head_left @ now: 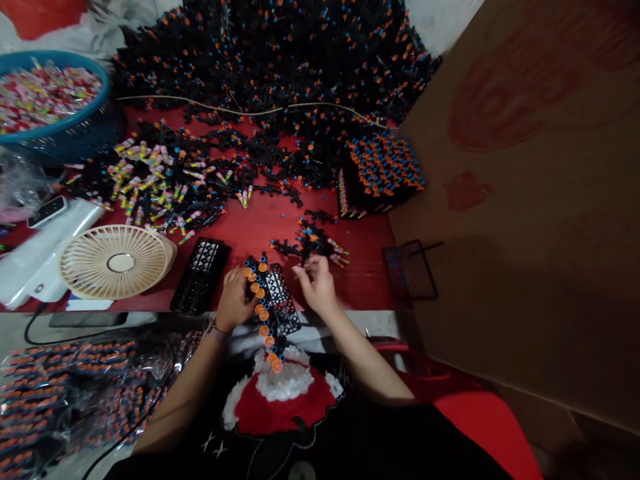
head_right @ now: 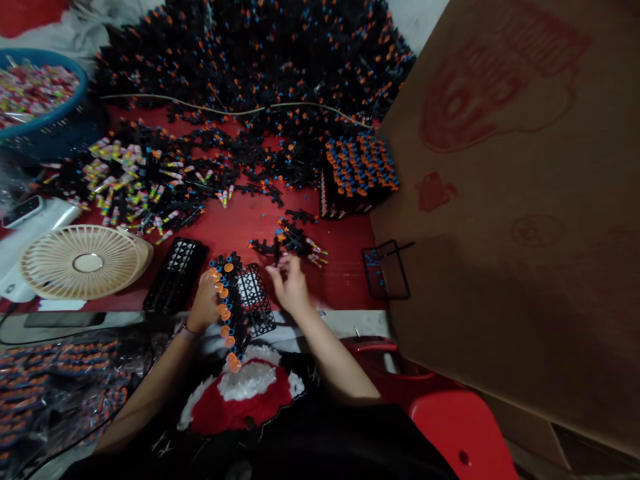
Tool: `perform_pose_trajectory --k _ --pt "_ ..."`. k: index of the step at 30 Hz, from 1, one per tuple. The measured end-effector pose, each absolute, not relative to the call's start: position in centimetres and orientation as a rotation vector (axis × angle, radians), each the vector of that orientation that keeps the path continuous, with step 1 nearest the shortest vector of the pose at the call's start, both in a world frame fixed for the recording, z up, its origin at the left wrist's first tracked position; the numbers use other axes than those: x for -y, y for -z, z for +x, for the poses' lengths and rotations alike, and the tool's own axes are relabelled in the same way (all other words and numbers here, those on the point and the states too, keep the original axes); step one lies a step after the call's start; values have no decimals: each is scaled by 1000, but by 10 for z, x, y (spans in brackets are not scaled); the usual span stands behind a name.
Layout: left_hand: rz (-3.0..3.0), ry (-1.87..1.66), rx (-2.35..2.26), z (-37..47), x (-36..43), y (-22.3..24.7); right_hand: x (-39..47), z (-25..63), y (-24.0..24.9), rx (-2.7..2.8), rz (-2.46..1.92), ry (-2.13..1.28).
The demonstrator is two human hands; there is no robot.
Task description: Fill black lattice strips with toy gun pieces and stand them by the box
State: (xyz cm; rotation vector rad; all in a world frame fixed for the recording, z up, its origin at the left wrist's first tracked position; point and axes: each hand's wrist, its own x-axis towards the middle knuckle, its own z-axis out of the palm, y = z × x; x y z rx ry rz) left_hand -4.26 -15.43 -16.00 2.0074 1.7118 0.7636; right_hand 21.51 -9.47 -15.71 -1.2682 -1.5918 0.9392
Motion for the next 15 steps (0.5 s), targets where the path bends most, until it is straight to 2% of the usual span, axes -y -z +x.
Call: perform_pose_trajectory --k 2,4,10,15 --pt "2010 -767 -1706 -43 155 159 104 191 161 1555 -1121 -1170" --pt "2011 -766 -1702 -43 155 158 108 173 166 1540 -1063 -1248" --pt "2006 -778 -1696 -42 156 154 103 163 177 1475 -1088 -1181" --pt "2000 -770 -1707 -42 157 153 102 171 185 1783 -1077 -1024"
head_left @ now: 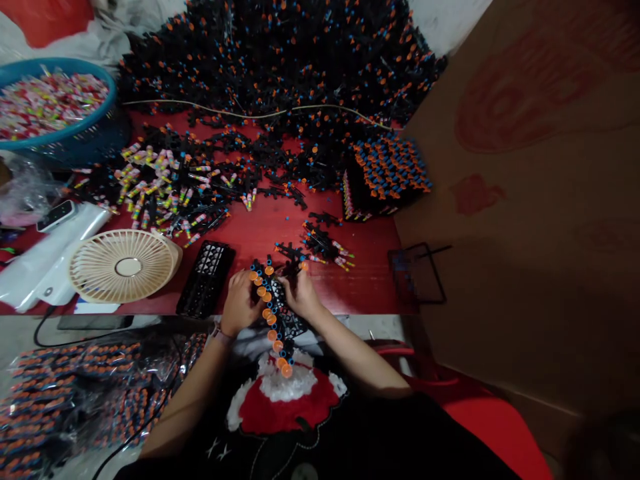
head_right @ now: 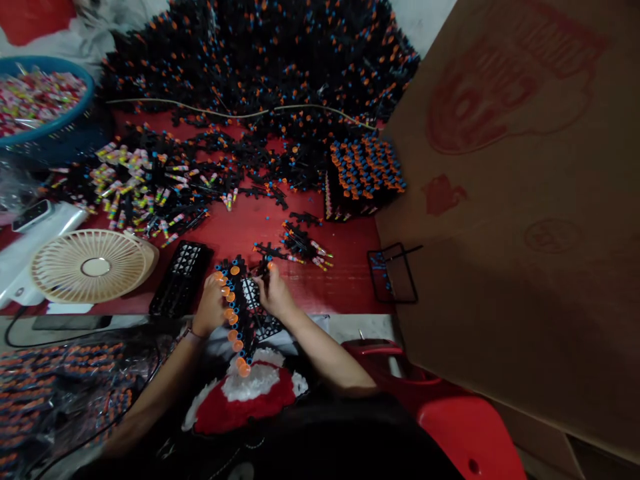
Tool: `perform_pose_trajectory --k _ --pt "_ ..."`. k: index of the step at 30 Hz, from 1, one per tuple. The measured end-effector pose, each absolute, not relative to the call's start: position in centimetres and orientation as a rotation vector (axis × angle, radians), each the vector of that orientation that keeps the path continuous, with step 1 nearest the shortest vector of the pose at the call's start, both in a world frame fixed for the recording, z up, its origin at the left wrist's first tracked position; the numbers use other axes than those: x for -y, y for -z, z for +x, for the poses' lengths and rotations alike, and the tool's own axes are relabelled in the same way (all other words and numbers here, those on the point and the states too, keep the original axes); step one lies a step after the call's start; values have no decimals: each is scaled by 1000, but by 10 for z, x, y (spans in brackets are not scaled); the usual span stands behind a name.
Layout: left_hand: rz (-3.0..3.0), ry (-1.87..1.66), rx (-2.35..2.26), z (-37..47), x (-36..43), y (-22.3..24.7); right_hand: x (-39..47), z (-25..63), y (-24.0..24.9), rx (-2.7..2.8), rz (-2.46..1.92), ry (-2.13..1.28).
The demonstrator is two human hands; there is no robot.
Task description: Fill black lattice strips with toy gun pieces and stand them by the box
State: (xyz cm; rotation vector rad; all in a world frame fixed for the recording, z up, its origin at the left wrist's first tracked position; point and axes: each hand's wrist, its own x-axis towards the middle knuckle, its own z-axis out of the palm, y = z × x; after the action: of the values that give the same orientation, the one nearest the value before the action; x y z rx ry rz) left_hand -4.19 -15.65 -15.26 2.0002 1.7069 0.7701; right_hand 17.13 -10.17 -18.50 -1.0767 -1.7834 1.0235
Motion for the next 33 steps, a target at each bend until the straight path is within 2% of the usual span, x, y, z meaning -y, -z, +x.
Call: perform_pose_trajectory --k 5,11,18,26,31,33 --pt "2010 -771 -1672 -42 157 149 106 170 183 2033 -1004 -897" --pt "1996 -772 -1686 -41 158 148 105 163 168 1814 -1029 -1048" --pt "1979 -780 -1684 -41 158 150 107 160 173 1874 -1091 -880" --pt "1969 -747 -1703 -41 156 145 90 171 157 1900 -1168 -1102" --pt "1989 -729 -1718 -41 156 149 60 219 157 1759 -1384 -748" --pt "1999 -714 -1728 -41 156 151 56 232 161 1750 -1437 -709"
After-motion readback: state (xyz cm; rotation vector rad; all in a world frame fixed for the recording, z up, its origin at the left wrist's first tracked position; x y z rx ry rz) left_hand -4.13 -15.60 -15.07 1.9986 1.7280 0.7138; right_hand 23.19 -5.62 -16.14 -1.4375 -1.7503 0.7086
